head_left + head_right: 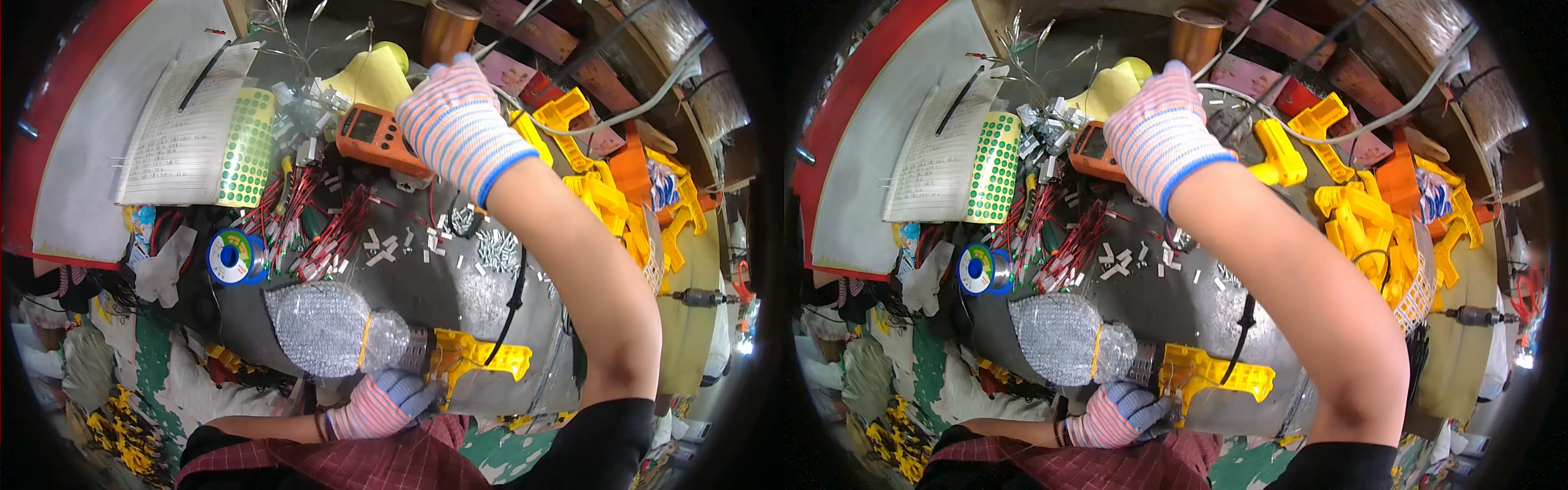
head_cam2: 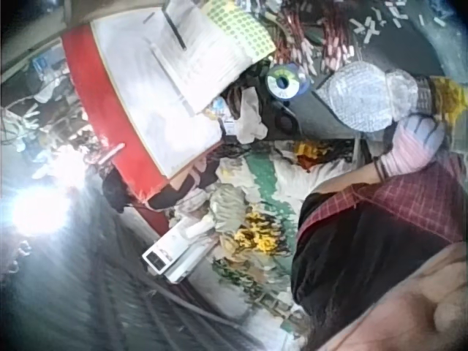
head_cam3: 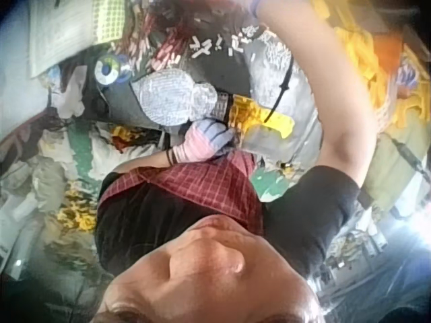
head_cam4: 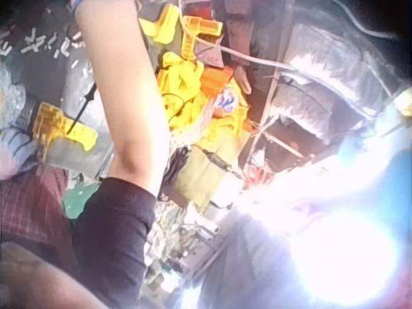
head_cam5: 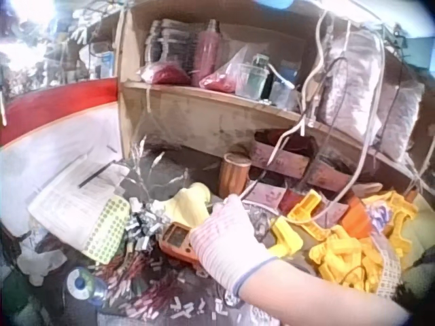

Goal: Assemble the internal components and shell of a yellow heat gun, including soldering wires and fitting the heating element.

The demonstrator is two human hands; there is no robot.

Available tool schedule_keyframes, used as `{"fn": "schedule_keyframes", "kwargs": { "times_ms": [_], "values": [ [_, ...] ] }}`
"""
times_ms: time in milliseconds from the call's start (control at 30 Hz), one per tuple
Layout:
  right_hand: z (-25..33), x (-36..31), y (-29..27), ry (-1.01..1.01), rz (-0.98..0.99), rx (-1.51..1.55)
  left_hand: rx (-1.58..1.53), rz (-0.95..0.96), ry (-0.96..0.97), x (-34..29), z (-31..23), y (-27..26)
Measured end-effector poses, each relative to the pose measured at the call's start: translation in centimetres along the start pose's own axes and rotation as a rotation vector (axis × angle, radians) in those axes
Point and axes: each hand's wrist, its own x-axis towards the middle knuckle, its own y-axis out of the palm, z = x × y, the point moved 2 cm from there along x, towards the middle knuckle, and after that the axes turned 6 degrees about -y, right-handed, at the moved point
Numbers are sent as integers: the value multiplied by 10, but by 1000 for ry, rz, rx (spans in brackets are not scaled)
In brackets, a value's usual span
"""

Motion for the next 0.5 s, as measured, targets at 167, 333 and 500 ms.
{"fn": "schedule_keyframes", "kwargs": {
  "times_ms": [167,333,500],
  "values": [
    [-12,-48,-33,184,-395,60,165,60,24,11,-10,-15],
    [-61,-195,-14,-79,-495,-548,115,18,-2,21,-9,-18],
    [-81,-299,88,713,-231,454,143,23,-5,21,-15,-12]
  ]
}}
